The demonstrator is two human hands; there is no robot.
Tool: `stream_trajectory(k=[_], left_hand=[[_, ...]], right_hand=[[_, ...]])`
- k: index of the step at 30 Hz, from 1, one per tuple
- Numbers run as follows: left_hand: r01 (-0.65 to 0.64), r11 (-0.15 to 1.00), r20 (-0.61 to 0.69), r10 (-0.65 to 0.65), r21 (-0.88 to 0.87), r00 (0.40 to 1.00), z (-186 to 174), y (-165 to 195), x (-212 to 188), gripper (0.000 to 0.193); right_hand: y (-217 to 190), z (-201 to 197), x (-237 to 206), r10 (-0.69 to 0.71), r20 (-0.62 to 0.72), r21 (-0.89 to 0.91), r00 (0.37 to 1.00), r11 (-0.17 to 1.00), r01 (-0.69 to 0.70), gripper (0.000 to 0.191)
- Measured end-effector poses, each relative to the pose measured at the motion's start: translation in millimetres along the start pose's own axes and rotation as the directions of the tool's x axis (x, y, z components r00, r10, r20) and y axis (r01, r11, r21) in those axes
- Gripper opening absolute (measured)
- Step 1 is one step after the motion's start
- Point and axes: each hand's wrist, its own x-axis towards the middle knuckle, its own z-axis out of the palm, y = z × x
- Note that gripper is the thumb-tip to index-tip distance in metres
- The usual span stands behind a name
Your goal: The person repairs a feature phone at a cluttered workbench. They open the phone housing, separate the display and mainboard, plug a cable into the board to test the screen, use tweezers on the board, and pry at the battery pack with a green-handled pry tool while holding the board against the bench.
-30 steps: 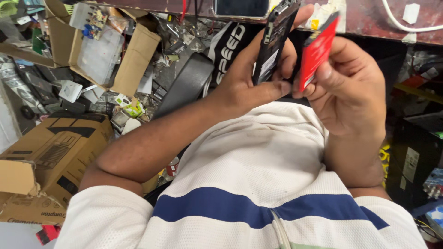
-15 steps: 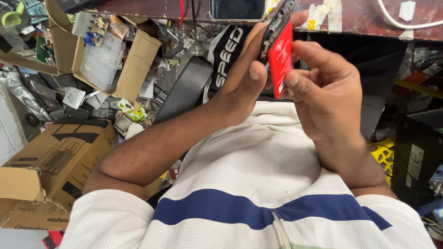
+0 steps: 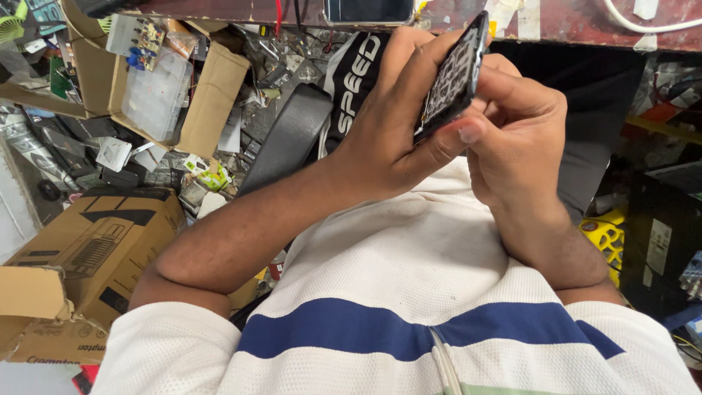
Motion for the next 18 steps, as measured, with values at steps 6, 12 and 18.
stream_trajectory(k=[6,12,18], left_hand=[[0.018,0.996,0.054,-0.022,0.086,0.998,-6,8,3,0.065],[-0.222,0.765,0.087,0.214,0.605,0.973,-6,4,9,0.082],[-0.279,0.481,0.201,0.207,0.831,0.958,2,-11,5,0.075]], right_hand=[[2,-11,9,0.043,0.011,-0.043,0.999,0.998,-0.043,0.033],[-43,-19,5,0.106,-0.074,-0.329,0.992,0.936,-0.125,0.031],[-43,-34,7,0.229,-0.129,-0.427,0.965,0.865,-0.263,0.030]])
